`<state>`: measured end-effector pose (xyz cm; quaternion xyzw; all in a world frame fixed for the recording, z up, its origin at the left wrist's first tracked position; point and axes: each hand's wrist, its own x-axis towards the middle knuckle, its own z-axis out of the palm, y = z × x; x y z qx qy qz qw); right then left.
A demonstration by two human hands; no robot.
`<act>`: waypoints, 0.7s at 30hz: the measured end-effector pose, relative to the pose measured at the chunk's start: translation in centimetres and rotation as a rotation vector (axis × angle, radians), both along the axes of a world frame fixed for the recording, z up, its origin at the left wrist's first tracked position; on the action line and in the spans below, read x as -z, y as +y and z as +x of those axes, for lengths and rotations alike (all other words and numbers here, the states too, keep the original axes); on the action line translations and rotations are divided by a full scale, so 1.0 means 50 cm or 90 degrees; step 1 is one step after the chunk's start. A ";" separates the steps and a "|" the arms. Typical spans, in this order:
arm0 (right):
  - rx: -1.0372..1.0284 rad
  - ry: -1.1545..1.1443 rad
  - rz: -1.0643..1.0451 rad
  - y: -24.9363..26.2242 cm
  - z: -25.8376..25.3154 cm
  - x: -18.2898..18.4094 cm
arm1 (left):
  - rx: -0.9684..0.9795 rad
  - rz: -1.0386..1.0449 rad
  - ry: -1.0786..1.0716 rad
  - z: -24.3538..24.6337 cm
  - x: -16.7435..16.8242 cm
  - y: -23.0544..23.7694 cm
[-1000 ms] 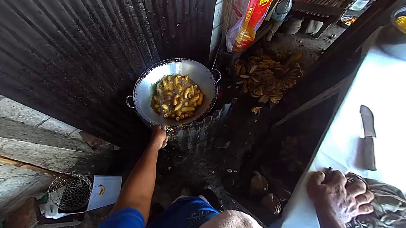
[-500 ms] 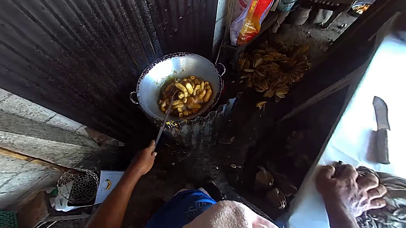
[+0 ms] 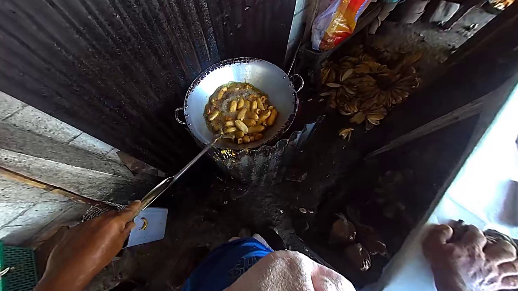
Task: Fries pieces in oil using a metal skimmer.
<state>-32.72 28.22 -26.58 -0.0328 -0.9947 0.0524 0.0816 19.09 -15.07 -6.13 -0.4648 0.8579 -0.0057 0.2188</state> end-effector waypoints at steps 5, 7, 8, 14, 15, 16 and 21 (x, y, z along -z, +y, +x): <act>0.000 -0.011 -0.010 0.000 -0.003 0.003 | -0.032 0.089 -0.069 -0.154 0.139 -0.005; -0.001 -0.007 -0.003 -0.001 -0.001 0.001 | -0.054 0.099 -0.061 -0.223 0.214 -0.004; 0.001 -0.008 0.000 -0.003 0.001 -0.003 | -0.065 0.102 -0.052 -0.254 0.248 -0.004; 0.010 -0.011 0.001 -0.012 0.006 -0.010 | -0.149 0.190 0.043 -0.426 0.373 -0.044; 0.008 -0.008 -0.004 -0.011 0.005 -0.010 | -0.158 0.221 0.082 -0.451 0.385 -0.059; 0.005 -0.006 -0.007 -0.009 0.004 -0.009 | -0.172 0.254 0.135 -0.472 0.399 -0.074; 0.006 -0.007 -0.009 -0.010 0.004 -0.009 | -0.388 0.494 0.520 -0.509 0.447 -0.076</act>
